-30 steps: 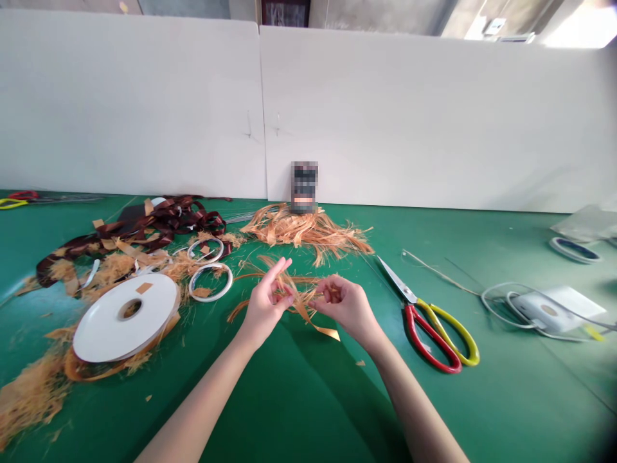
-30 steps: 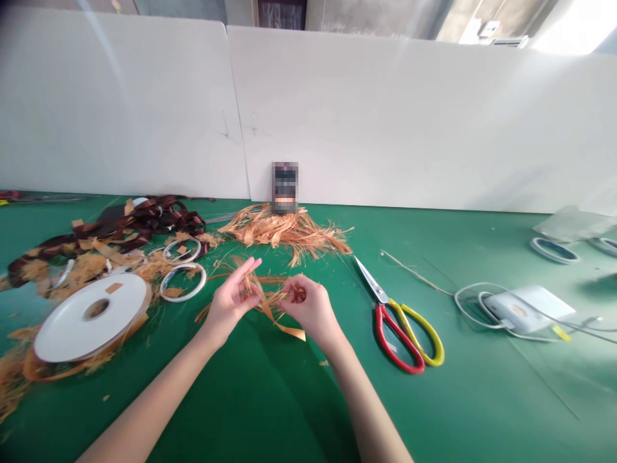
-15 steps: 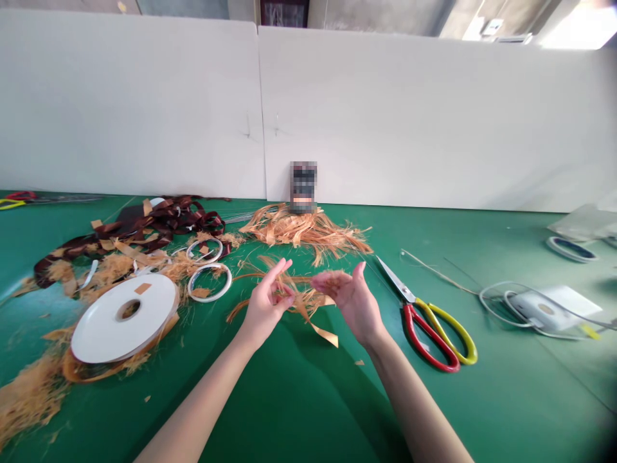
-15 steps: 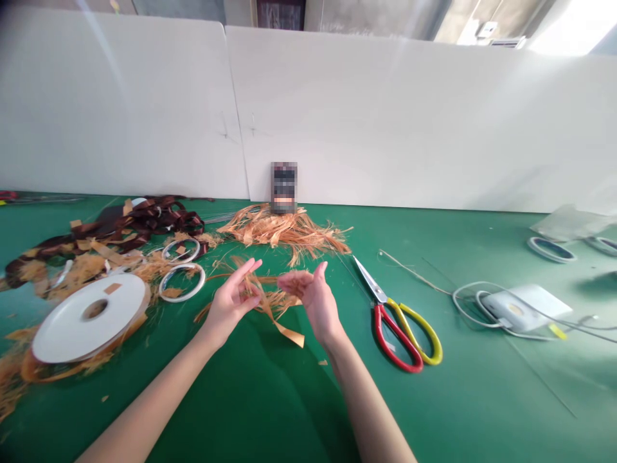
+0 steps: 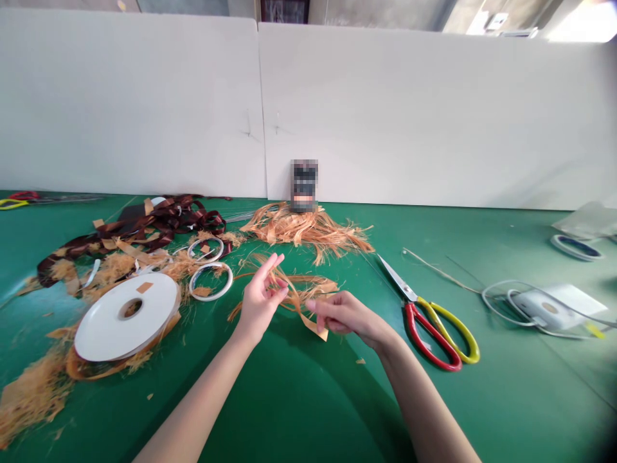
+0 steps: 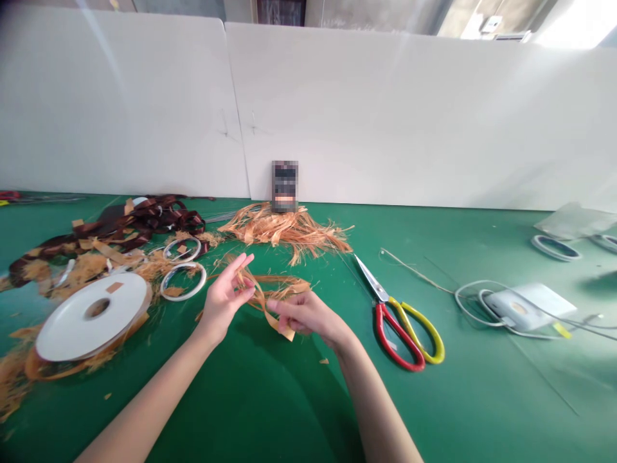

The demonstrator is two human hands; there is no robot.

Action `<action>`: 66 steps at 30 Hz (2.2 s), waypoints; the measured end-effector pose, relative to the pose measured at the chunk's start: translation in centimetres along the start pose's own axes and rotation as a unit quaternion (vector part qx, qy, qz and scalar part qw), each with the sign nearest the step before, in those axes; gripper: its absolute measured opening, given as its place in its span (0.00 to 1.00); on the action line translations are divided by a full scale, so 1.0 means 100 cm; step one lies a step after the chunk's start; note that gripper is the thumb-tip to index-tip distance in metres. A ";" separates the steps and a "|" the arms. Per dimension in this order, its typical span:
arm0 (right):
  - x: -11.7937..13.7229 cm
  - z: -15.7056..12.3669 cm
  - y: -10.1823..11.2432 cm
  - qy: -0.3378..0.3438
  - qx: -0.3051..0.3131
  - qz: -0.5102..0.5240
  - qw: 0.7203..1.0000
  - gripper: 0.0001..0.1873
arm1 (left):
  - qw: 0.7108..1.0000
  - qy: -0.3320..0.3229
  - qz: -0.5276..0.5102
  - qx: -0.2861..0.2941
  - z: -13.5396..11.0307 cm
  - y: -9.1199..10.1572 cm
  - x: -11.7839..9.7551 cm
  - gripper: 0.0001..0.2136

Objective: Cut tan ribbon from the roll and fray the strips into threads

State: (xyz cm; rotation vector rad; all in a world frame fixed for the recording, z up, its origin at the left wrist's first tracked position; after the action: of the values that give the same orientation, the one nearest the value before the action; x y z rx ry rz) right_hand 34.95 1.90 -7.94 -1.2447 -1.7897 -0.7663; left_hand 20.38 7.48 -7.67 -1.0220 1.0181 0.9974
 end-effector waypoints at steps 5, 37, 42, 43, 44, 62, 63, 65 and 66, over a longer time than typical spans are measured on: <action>0.007 -0.006 -0.014 0.044 0.093 0.033 0.994 0.25 | 1.000 -0.009 0.009 -0.009 0.001 0.002 -0.001 0.31; 0.026 -0.075 -0.017 0.184 -0.248 0.286 0.907 0.13 | 0.860 -0.290 0.418 0.033 -0.068 -0.069 -0.103 0.11; 0.004 -0.070 -0.045 0.135 -0.214 0.318 0.914 0.14 | 0.826 -0.323 0.461 -0.018 -0.088 -0.069 -0.093 0.07; -0.001 -0.070 -0.047 0.126 -0.201 0.319 0.918 0.15 | 0.819 -0.331 0.468 -0.015 -0.090 -0.067 -0.092 0.09; -0.005 -0.069 -0.048 0.115 -0.190 0.321 0.921 0.16 | 0.813 -0.338 0.473 -0.006 -0.091 -0.065 -0.091 0.09; -0.013 -0.070 -0.073 0.055 -0.018 0.302 0.951 0.21 | 0.707 -0.440 0.553 0.038 -0.098 -0.032 -0.092 0.09; -0.014 -0.067 -0.072 0.054 -0.024 0.312 0.948 0.21 | 0.709 -0.438 0.552 0.036 -0.097 -0.031 -0.092 0.09; -0.015 -0.062 -0.070 0.065 -0.052 0.336 0.938 0.20 | 0.736 -0.415 0.535 0.017 -0.092 -0.027 -0.090 0.07; -0.013 -0.059 -0.068 0.082 -0.065 0.350 0.931 0.20 | 0.761 -0.390 0.518 0.007 -0.089 -0.024 -0.088 0.06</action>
State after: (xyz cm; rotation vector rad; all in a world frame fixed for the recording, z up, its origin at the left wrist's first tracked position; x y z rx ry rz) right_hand 30.38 -5.86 -6.43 -1.7072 -1.0455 -0.5486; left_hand 19.18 -2.99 -0.53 0.1636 0.8086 2.0779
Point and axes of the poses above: each hand's wrist, its own z-axis towards the middle knuckle, its own y-axis out of the back of the hand, x = y × z, the point moved 8 cm from there along z, towards the middle knuckle, and after that the axes turned 6 degrees about -y, right-handed, at the moved point
